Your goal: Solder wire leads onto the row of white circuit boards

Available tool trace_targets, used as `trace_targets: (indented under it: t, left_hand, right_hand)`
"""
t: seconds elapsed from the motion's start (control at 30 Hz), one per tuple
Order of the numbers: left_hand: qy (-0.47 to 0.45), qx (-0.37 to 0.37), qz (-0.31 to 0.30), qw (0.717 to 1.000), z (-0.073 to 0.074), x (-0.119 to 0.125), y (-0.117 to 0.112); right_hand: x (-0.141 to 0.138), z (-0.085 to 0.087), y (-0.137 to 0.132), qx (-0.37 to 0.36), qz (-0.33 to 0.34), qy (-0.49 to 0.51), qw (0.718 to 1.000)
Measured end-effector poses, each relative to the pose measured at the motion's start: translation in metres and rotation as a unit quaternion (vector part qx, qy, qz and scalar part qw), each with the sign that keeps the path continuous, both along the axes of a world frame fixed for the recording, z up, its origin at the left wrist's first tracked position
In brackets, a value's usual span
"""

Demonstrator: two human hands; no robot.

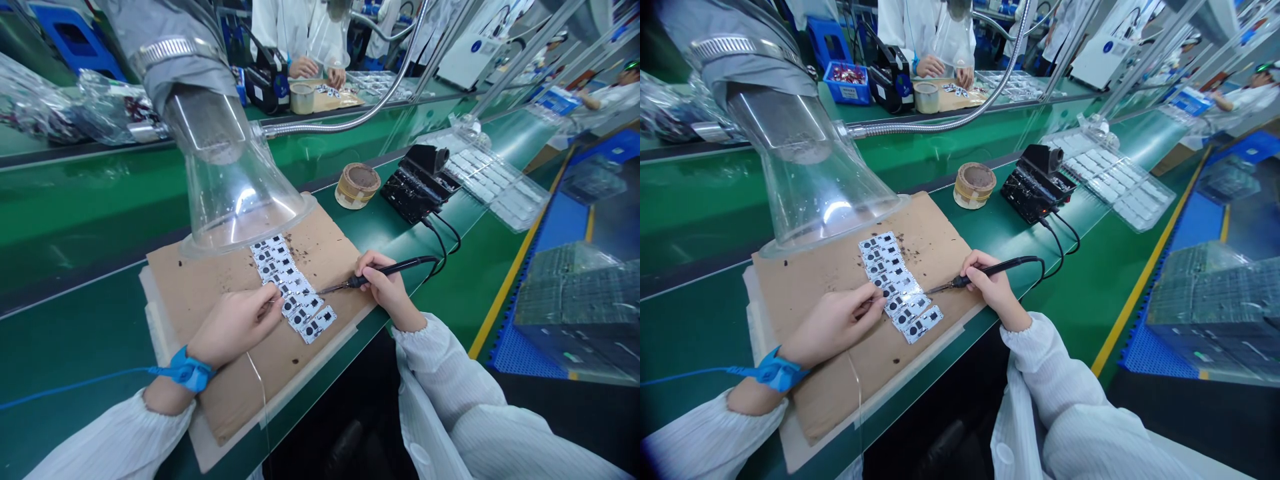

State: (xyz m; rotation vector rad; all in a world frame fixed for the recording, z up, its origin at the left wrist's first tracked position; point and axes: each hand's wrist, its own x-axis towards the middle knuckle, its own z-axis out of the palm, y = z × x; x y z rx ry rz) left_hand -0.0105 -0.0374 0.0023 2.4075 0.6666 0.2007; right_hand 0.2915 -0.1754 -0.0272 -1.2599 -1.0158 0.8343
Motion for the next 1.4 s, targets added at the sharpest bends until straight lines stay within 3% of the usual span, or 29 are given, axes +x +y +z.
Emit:
trace_targets:
  t: [0.47, 1.0, 1.3, 1.4]
  left_hand:
    - [-0.013, -0.008, 0.004, 1.0, 0.0017, -0.0012, -0.0012]
    - [-0.012, 0.005, 0.006, 1.0, 0.002, 0.0013, -0.0029]
    - [-0.011, 0.0, 0.013, 1.0, 0.0029, 0.0023, -0.0045]
    - [-0.006, -0.005, 0.025, 1.0, 0.0024, 0.0028, -0.0046]
  right_hand:
    - [-0.0017, 0.0016, 0.0021, 0.0, -0.027, 0.009, 1.0]
    - [0.0013, -0.0032, 0.0002, -0.005, 0.002, -0.015, 1.0]
    - [-0.0067, 0.0061, 0.0062, -0.001, -0.072, 0.029, 0.997]
    - [-0.007, 0.0061, 0.007, -0.003, -0.067, 0.023, 0.998]
